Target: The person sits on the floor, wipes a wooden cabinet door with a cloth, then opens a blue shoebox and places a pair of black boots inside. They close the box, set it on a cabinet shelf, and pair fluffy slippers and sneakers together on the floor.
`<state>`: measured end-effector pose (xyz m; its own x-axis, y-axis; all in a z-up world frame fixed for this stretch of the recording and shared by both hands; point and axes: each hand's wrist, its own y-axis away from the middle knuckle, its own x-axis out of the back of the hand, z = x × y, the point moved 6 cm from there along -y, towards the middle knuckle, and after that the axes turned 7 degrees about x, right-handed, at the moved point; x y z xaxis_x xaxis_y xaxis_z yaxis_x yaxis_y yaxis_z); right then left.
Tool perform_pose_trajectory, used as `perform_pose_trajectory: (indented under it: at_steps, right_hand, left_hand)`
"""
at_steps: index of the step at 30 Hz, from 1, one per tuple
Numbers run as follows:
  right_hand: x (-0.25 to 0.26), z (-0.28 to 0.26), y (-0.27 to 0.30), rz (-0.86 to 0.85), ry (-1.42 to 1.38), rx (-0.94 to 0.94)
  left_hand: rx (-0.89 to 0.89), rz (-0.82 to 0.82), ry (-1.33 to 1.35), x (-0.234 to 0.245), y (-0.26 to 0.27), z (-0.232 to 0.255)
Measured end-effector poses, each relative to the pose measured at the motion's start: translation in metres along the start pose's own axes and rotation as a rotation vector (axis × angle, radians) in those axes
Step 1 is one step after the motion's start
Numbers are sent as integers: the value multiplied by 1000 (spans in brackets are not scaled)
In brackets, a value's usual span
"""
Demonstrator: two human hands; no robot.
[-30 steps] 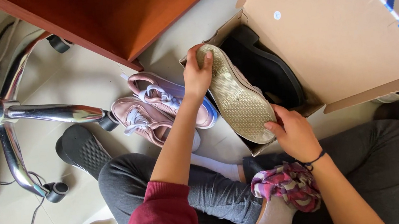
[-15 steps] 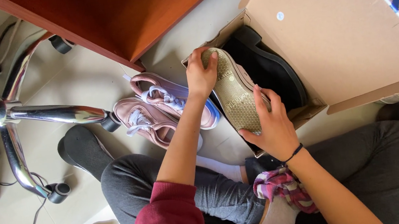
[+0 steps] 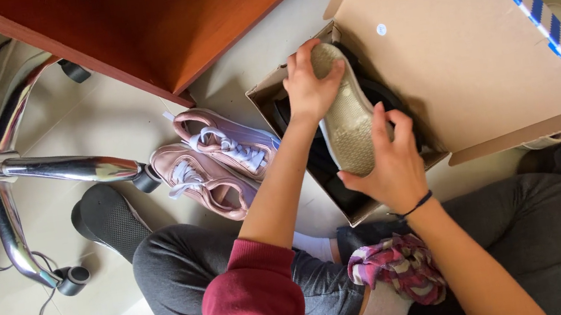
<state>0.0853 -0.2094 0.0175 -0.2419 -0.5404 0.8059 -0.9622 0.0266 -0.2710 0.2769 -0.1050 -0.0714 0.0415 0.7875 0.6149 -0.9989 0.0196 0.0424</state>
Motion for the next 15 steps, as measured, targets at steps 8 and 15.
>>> perform_pose_trajectory:
  at_steps: [8,15]
  right_hand:
    - [22,34,-19,0,107,126]
    - [13,46,-11,46,70,173]
  left_hand:
    - [-8,121,84,-22,1,-3]
    - [-23,141,207,-14,13,7]
